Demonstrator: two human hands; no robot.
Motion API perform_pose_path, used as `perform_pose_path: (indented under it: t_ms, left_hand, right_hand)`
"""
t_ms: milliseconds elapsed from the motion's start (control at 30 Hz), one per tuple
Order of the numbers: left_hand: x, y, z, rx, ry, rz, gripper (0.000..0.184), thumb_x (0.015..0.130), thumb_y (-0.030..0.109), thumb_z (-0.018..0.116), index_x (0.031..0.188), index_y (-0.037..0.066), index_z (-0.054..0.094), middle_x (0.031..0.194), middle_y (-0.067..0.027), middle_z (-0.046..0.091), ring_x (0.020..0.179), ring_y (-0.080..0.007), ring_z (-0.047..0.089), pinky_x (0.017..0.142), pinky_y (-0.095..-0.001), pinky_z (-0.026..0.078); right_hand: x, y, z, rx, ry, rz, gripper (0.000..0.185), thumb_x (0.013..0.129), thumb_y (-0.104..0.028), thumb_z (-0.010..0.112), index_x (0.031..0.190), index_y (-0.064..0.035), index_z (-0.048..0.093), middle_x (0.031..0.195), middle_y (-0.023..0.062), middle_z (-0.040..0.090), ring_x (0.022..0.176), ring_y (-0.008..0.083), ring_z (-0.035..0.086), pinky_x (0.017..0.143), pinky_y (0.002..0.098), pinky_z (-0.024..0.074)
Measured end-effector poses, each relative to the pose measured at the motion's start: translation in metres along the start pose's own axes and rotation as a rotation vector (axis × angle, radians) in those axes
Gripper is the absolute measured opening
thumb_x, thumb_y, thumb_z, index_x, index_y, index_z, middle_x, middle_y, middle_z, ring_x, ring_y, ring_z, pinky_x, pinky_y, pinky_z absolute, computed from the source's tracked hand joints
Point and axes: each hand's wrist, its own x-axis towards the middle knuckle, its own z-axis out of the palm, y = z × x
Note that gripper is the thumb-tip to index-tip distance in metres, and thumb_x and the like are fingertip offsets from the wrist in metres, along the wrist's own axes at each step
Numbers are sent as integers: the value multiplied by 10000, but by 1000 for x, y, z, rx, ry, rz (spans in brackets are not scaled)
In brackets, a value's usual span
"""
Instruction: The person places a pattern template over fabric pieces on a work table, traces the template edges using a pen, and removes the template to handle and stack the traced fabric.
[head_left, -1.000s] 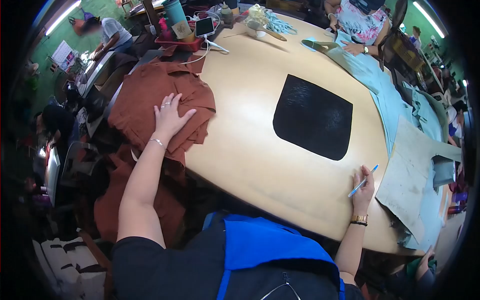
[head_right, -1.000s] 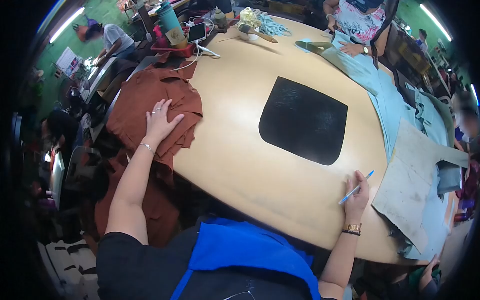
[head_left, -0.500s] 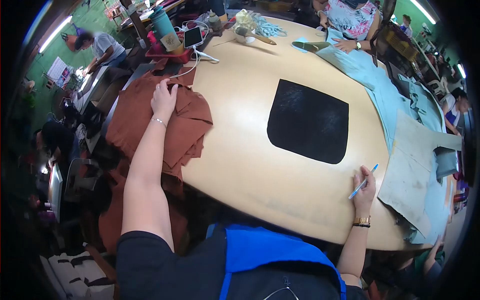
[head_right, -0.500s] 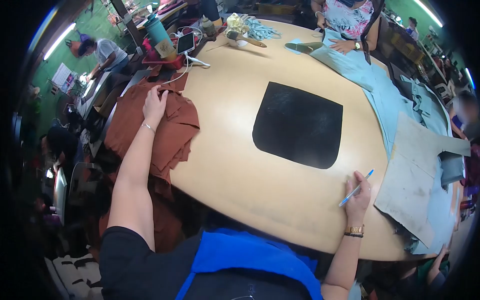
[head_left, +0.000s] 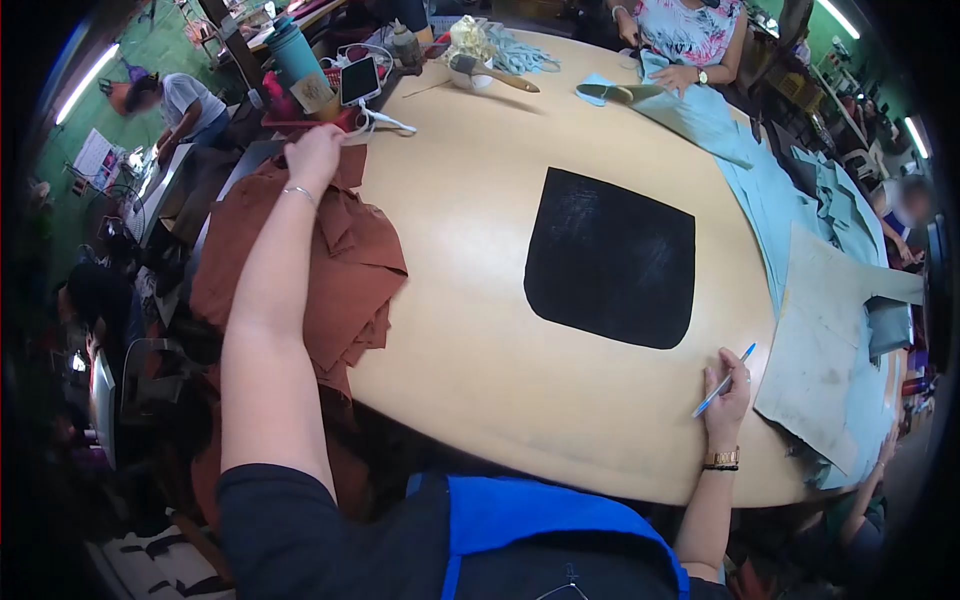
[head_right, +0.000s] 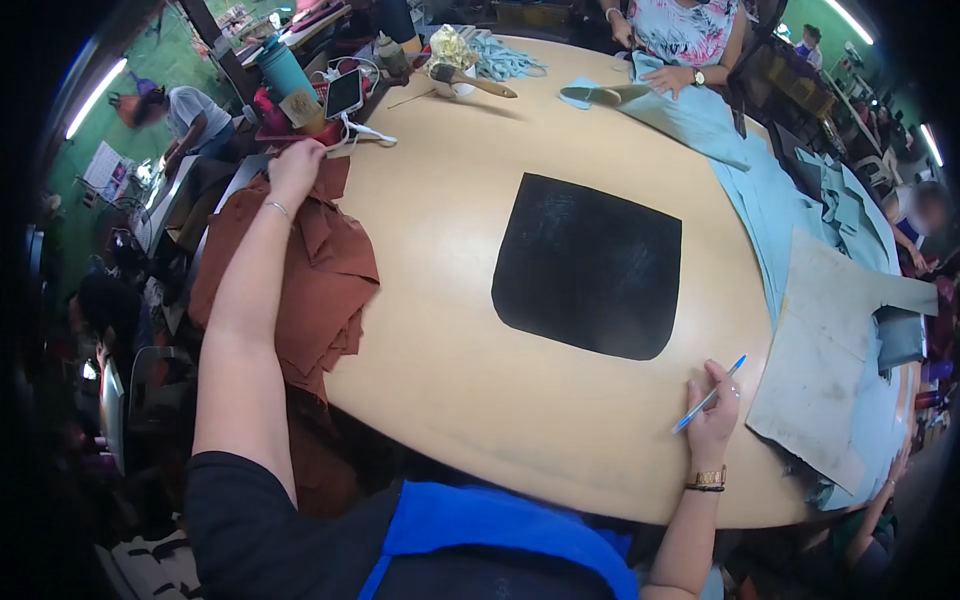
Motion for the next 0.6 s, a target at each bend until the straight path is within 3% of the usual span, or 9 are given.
perform_pose_path:
  t_ms: [167,267,367,400,500,533,600]
  left_hand:
    - [25,-39,-43,129,97,-138,263,978,348,508,1134,222,677,1183,-62,673,1122,-291,633,1015,-695,311]
    - [31,-49,-66,200,66,-218,267,991,356,495,1162,245,668,1203,-60,660,1147,-310,615,1064,-731,240]
    - [37,-58,-66,365,79,-213,270,996,345,488,1169,248,671,1199,-72,658,1156,-311,613,1052,-747,235]
    - [36,-57,-64,359,75,-205,293,954,380,530,1158,242,689,1208,-100,663,1152,-325,619,1071,-661,311]
    - [37,-49,-53,137,-209,-231,383,884,435,556,1141,193,705,1219,-142,663,1150,-336,622,1050,-530,411]
    - [43,-51,-46,93,-268,-229,465,839,468,547,1130,145,713,1232,-172,655,1155,-345,619,992,-438,474]
    - [44,-44,-32,-5,-243,-236,583,861,571,524,1191,115,679,1234,-177,653,1167,-340,613,994,-440,467]
  right_hand:
    - [2,-5,-1,-92,-1,-37,368,829,4,704,1185,8,607,1144,139,629,1087,268,598,963,345,474]
    - [2,-3,-1,-93,8,-65,363,834,5,697,1185,12,605,1143,141,629,1091,272,596,967,347,471]
    - [1,-6,0,-68,7,-30,364,834,8,692,1187,16,602,1149,148,629,1098,280,593,972,355,468]
    - [1,-7,0,-56,4,-8,365,834,10,691,1187,17,601,1151,151,630,1100,283,593,974,358,467]
    - [1,-5,0,-64,2,-26,370,829,16,689,1187,18,600,1154,155,631,1102,290,592,973,362,468]
    - [1,-5,1,-70,2,-38,366,828,16,689,1183,19,600,1151,155,631,1102,292,592,971,363,468]
    - [3,-7,0,-85,2,-64,359,827,15,689,1175,22,602,1147,156,631,1102,294,592,968,366,469]
